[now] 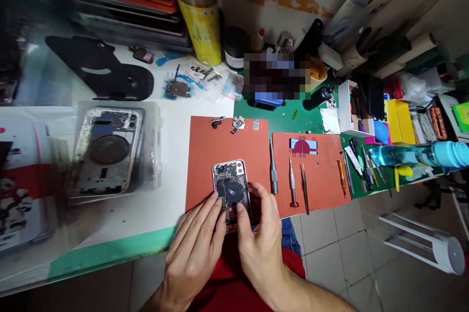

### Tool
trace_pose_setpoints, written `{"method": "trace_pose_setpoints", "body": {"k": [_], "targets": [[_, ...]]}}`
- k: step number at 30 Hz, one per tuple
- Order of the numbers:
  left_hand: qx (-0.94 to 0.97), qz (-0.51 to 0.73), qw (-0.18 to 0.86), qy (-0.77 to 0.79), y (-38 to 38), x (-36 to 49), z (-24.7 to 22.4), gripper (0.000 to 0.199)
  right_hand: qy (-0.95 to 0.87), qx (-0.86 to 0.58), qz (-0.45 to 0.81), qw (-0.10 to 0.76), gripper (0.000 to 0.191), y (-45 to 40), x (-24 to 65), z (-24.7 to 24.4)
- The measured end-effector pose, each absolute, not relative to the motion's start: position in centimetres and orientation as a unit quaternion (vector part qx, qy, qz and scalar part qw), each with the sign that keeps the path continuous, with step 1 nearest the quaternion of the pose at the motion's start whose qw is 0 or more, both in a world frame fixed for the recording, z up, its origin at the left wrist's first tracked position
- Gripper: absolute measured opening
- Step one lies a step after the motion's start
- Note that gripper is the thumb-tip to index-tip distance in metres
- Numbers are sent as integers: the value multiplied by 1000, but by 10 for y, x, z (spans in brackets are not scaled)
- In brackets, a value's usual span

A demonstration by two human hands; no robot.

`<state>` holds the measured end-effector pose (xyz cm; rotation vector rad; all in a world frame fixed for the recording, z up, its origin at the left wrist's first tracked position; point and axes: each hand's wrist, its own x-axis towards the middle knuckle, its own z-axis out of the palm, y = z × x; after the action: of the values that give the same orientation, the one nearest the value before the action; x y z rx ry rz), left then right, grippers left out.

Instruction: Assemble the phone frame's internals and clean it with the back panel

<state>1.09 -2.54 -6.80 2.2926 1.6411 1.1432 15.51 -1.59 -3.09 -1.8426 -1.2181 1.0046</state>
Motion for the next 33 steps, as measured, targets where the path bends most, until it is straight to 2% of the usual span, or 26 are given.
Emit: {"method": "trace_pose_setpoints", "body": {"k": [6,8,11,14,15,17,23,33], "targets": [[736,369,67,564,-29,8,-64,65,-376,-691,449,423,46,-4,155,-31],[698,372,123,599,-30,4,-60,63,-338,-680,479,440,51,2,158,-31],[542,405,343,652,-25,-5,-51,57,-304,-658,509,464,56,4,161,-29],[354,422,608,572,-11,-14,-42,61,-318,-641,516,471,54,-2,161,-25],[311,419,670,528,-6,-17,-40,62,-338,-640,508,467,52,-4,160,-24],[261,415,731,474,0,-19,-37,59,-405,-643,473,446,45,-7,160,-23],[255,407,718,504,-2,-15,-33,48,-602,-615,329,390,16,-1,163,-24],[297,391,693,527,-5,-12,-32,41,-646,-570,313,399,20,3,159,-26]]}}
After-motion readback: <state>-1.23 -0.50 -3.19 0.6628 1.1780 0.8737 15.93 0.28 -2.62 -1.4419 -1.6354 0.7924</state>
